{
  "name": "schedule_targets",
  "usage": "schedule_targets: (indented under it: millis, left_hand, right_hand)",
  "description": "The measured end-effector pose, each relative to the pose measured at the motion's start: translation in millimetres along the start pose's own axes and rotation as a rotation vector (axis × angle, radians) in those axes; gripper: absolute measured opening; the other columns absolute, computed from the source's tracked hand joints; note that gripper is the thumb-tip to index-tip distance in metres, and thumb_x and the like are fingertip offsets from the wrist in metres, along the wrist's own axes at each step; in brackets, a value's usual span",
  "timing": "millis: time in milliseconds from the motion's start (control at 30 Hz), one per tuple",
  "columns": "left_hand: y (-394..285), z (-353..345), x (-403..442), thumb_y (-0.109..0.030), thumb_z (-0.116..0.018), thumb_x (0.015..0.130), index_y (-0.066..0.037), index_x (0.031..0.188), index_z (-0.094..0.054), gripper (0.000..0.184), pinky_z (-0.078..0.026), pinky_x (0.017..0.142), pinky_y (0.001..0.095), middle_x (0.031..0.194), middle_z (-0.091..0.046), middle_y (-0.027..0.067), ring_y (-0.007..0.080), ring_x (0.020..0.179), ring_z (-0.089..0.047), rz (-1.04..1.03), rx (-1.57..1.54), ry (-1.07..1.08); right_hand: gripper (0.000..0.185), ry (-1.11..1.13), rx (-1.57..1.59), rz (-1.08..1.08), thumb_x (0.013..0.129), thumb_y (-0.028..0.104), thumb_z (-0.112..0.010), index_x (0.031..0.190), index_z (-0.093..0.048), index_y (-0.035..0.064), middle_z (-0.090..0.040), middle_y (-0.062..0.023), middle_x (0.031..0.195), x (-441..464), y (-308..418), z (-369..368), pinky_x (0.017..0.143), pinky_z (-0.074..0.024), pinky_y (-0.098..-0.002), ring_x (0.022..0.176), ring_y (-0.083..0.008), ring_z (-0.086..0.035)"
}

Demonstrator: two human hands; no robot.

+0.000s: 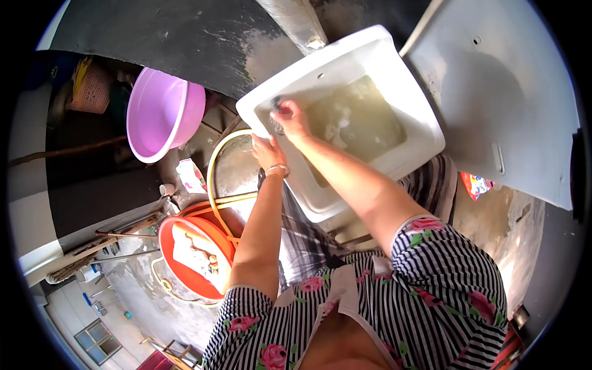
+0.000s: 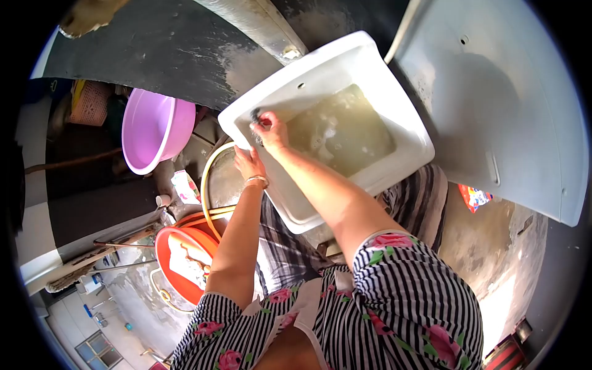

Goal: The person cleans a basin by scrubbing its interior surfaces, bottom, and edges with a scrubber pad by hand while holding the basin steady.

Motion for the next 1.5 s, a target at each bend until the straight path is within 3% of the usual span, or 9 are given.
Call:
schedule_targets:
  millis: [100,167,433,500,633,767,1033,1400,1500]
  left_hand:
    - [-7,6,-2,-0.026,-0.050,0.093,0.000,0.144,-0.023,0.064,-0.041,0.096,0.0468,0.133,-0.047,0.0263,0.0410,0.118,-0.050,0.066,-0.068,0.076]
    - [-25,6,-12,-0.028,-0.049,0.093,-0.001,0.144,-0.022,0.064,-0.042,0.096,0.0472,0.133,-0.047,0.0258,0.0404,0.118,-0.050,0.106,-0.068,0.084]
    - [-23,1,-11,-0.024,-0.049,0.093,0.002,0.143,-0.024,0.061,-0.040,0.095,0.0483,0.129,-0.050,0.0268,0.0446,0.113,-0.049,0.073,0.027,0.042]
    - [-24,1,-14,-0.022,-0.047,0.094,0.003,0.143,-0.021,0.061,-0.040,0.096,0.0477,0.130,-0.047,0.0284,0.0442,0.116,-0.048,0.071,0.029,0.048]
    - [-23,-1,-14,-0.024,-0.045,0.095,0.003,0.143,-0.018,0.061,-0.044,0.093,0.0481,0.135,-0.042,0.0306,0.0458,0.116,-0.049,0.056,0.053,0.073]
    - [-30,6,-12,-0.023,-0.045,0.095,0.005,0.142,-0.019,0.061,-0.043,0.095,0.0475,0.134,-0.042,0.0310,0.0455,0.118,-0.048,0.133,0.020,0.127]
    - [-21,-1,-8,-0.025,-0.046,0.095,0.005,0.142,-0.022,0.061,-0.039,0.099,0.0444,0.135,-0.044,0.0281,0.0413,0.118,-0.050,0.074,0.064,0.057]
    - [-25,3,-3,-0.029,-0.044,0.095,0.002,0.140,-0.028,0.057,-0.045,0.090,0.0486,0.135,-0.046,0.0247,0.0420,0.110,-0.055,0.151,0.067,0.088]
    - [-17,-3,-3,-0.026,-0.047,0.094,0.000,0.140,-0.027,0.057,-0.048,0.083,0.0489,0.132,-0.047,0.0236,0.0418,0.103,-0.058,0.155,0.006,0.068]
  right_hand:
    - [0.026,0.012,-0.297,0.035,0.073,0.026,-0.079,0.091,-0.070,0.0092,-0.064,-0.0071,0.088,-8,-6,-20,0.076,-0.0509,-0.0366,0.079,-0.0252,-0.063]
    - [0.022,0.052,-0.184,-0.112,0.077,0.024,-0.075,0.094,-0.071,0.0103,-0.063,-0.0069,0.085,-13,-21,-12,0.073,-0.0509,-0.0356,0.076,-0.0246,-0.063]
    - [0.011,0.076,-0.143,0.106,0.084,0.011,-0.064,0.095,-0.067,0.0094,-0.066,-0.0094,0.092,-2,-25,-11,0.075,-0.0507,-0.0364,0.084,-0.0285,-0.064]
    - [0.017,0.045,-0.293,-0.065,0.086,0.008,-0.063,0.102,-0.064,0.0025,-0.067,-0.0099,0.091,0,-67,-7,0.071,-0.0513,-0.0312,0.080,-0.0199,-0.064]
    - [0.020,0.099,-0.158,-0.285,0.088,0.013,-0.061,0.105,-0.061,0.0027,-0.064,-0.0097,0.096,-7,-81,-6,0.076,-0.0504,-0.0320,0.087,-0.0186,-0.061]
    - [0.025,0.157,-0.010,0.057,0.082,0.004,-0.067,0.105,-0.057,0.0043,-0.057,-0.0104,0.100,-13,-56,-17,0.077,-0.0505,-0.0318,0.087,-0.0201,-0.060]
    - [0.038,0.216,-0.435,-0.428,0.082,0.018,-0.069,0.113,-0.056,0.0006,-0.064,-0.0175,0.108,14,-113,-16,0.083,-0.0511,-0.0398,0.099,-0.0299,-0.063]
    - [0.028,0.477,-0.588,-0.266,0.079,0.018,-0.070,0.099,-0.058,0.0021,-0.064,-0.0169,0.106,15,-93,-2,0.083,-0.0490,-0.0403,0.097,-0.0309,-0.062]
    - [0.025,0.220,-0.448,-0.108,0.081,0.017,-0.068,0.099,-0.057,0.0032,-0.062,-0.0141,0.101,4,-57,5,0.078,-0.0493,-0.0411,0.091,-0.0296,-0.061]
Point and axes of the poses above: each hand's wrist, its own x-axis towards the middle knuckle, its own z-axis out of the back of the hand, y = z × x, the point moved 4 cm from there along x, towards the middle knuckle
